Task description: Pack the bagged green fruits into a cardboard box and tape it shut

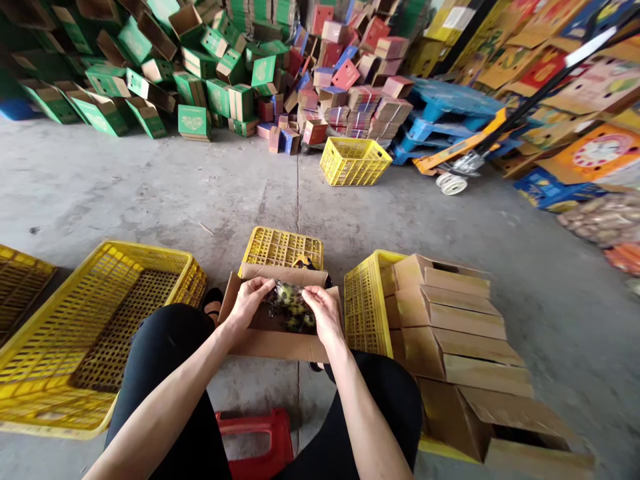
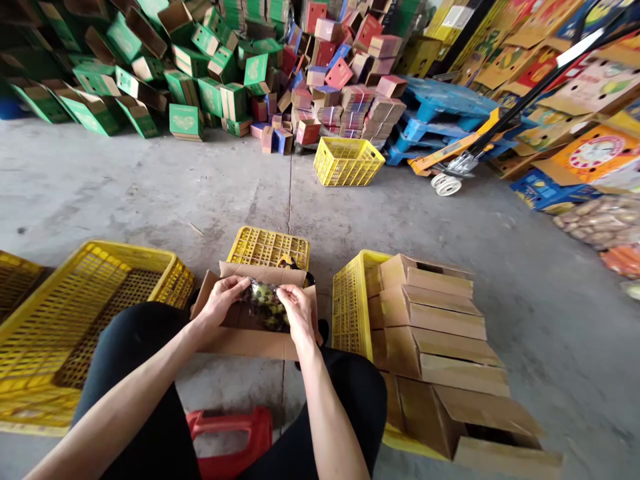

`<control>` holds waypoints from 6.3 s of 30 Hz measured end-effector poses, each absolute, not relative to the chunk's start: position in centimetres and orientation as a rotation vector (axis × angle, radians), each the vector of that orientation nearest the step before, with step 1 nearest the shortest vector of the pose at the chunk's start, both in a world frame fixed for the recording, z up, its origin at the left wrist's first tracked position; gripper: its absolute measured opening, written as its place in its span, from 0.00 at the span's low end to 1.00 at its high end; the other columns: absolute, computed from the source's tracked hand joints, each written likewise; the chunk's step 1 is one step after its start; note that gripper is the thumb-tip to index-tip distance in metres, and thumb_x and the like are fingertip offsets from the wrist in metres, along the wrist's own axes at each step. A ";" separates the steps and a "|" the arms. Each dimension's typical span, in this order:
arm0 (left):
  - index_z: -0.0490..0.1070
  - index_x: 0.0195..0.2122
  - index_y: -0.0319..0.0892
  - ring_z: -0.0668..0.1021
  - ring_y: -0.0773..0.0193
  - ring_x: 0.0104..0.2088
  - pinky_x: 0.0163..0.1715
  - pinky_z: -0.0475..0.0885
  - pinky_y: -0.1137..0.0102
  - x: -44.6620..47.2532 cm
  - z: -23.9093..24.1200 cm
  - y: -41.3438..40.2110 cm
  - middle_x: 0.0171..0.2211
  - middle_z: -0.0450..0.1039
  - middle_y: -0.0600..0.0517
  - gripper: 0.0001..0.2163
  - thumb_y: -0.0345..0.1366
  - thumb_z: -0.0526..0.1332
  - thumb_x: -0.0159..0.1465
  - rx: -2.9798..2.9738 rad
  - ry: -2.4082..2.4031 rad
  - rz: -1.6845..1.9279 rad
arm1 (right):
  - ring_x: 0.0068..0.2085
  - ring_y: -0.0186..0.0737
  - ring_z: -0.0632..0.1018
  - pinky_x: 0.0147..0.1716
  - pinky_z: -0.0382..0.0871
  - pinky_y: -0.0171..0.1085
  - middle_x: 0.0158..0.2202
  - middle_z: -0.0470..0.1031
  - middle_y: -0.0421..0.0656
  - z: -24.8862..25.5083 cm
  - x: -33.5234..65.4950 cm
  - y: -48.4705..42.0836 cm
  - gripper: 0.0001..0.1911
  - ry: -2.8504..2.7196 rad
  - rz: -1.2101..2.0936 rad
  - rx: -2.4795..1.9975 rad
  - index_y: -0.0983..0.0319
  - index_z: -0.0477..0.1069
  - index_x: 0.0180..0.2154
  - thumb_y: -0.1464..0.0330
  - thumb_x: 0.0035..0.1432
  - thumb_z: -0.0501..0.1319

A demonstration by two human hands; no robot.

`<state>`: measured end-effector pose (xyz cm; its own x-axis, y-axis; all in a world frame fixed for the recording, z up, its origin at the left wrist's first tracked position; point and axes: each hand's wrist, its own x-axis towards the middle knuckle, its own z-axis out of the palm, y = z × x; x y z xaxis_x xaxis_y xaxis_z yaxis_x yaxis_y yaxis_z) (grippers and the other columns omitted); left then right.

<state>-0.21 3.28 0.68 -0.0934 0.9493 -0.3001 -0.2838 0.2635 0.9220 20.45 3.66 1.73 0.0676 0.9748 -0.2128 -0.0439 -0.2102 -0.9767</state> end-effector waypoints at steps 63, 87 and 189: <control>0.85 0.43 0.38 0.84 0.56 0.36 0.37 0.79 0.67 0.3 0.6 2.7 0.37 0.85 0.45 0.26 0.57 0.75 0.55 0.624 1.056 1.087 | 0.43 0.48 0.83 0.42 0.75 0.41 0.38 0.85 0.44 3.6 21.5 3.2 0.23 -0.927 1.415 -1.408 0.58 0.82 0.36 0.50 0.44 0.78; 0.75 0.60 0.39 0.87 0.53 0.37 0.35 0.81 0.65 -0.1 1.7 3.3 0.34 0.84 0.41 0.41 0.72 0.51 0.66 0.423 1.124 0.832 | 0.52 0.53 0.83 0.54 0.75 0.48 0.44 0.85 0.46 3.8 21.4 3.2 0.15 -1.306 1.318 -1.295 0.56 0.82 0.38 0.53 0.56 0.70; 0.68 0.59 0.32 0.79 0.43 0.49 0.50 0.73 0.56 -2.1 -6.6 2.4 0.54 0.71 0.30 0.23 0.26 0.62 0.62 1.891 1.893 0.179 | 0.51 0.52 0.85 0.53 0.75 0.43 0.50 0.86 0.47 1.9 22.0 2.5 0.17 -2.095 0.794 -1.823 0.54 0.79 0.56 0.67 0.69 0.59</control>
<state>-2.12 2.36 -6.60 0.0464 0.9735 -0.2241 0.9142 0.0490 0.4023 22.00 2.55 1.91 -0.1841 0.9699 -0.1594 0.8318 0.0673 -0.5509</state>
